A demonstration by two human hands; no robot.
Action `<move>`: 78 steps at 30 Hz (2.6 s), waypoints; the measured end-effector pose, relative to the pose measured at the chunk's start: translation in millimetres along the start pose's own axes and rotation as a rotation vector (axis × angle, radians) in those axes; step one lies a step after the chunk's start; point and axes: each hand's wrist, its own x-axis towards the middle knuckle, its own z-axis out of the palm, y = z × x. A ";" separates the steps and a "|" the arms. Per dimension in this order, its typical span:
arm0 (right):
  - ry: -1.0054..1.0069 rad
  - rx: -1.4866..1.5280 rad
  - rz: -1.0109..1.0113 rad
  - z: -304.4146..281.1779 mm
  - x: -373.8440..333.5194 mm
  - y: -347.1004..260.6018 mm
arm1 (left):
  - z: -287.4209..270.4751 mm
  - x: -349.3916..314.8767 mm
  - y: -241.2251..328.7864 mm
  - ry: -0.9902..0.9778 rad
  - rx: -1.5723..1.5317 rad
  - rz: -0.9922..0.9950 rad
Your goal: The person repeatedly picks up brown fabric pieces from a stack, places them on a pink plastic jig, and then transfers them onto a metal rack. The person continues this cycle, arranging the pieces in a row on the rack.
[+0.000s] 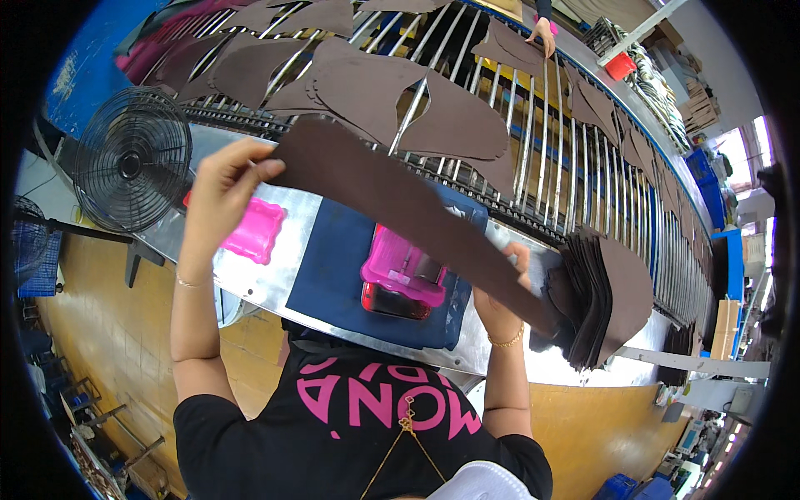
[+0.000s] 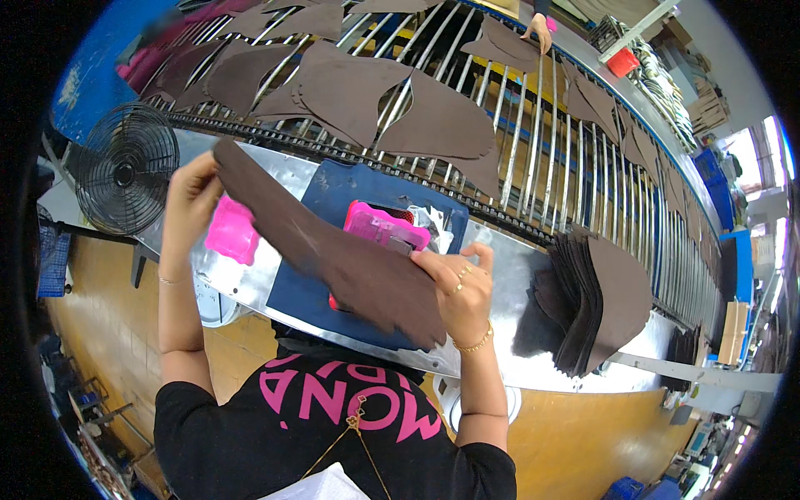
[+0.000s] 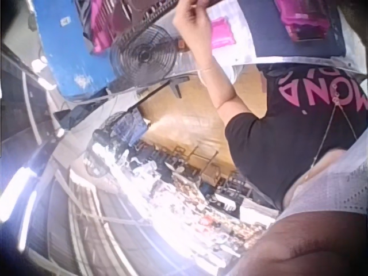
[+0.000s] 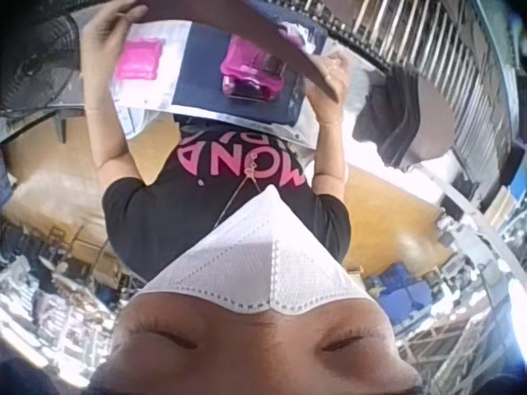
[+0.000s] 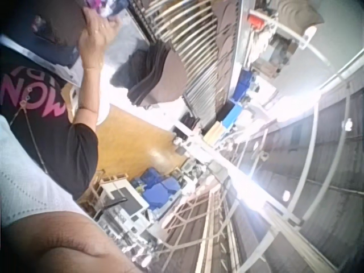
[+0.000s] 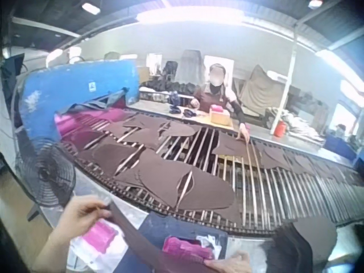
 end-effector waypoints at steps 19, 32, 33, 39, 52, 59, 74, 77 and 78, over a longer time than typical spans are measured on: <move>0.261 -0.154 0.871 -184.3 -145.7 -4.4 | 172.4 19.4 60.8 -0.682 0.011 0.678; 0.125 -0.145 0.599 -90.6 34.6 48.7 | 181.7 170.2 163.6 0.212 0.565 1.397; 0.083 -0.163 0.515 -70.6 44.4 57.3 | 184.9 174.7 164.7 0.177 0.623 1.426; 0.035 0.303 0.789 23.8 74.7 105.7 | 170.8 192.0 143.1 0.208 0.653 1.292; 0.117 0.857 1.144 140.1 95.0 234.1 | 36.8 58.4 6.4 0.146 0.337 0.373; 0.080 0.879 1.230 145.5 88.1 247.4 | 8.5 3.8 -43.2 0.205 0.371 0.089; 0.396 -0.369 0.854 -132.7 -51.9 141.8 | 61.3 6.9 -58.2 0.083 0.162 0.084; 0.467 -1.007 1.102 -202.3 -136.3 148.0 | 78.5 11.2 -54.9 0.037 0.112 0.093; 0.479 -1.085 1.258 -214.1 -155.2 146.2 | 83.2 12.9 -52.2 0.016 0.093 0.103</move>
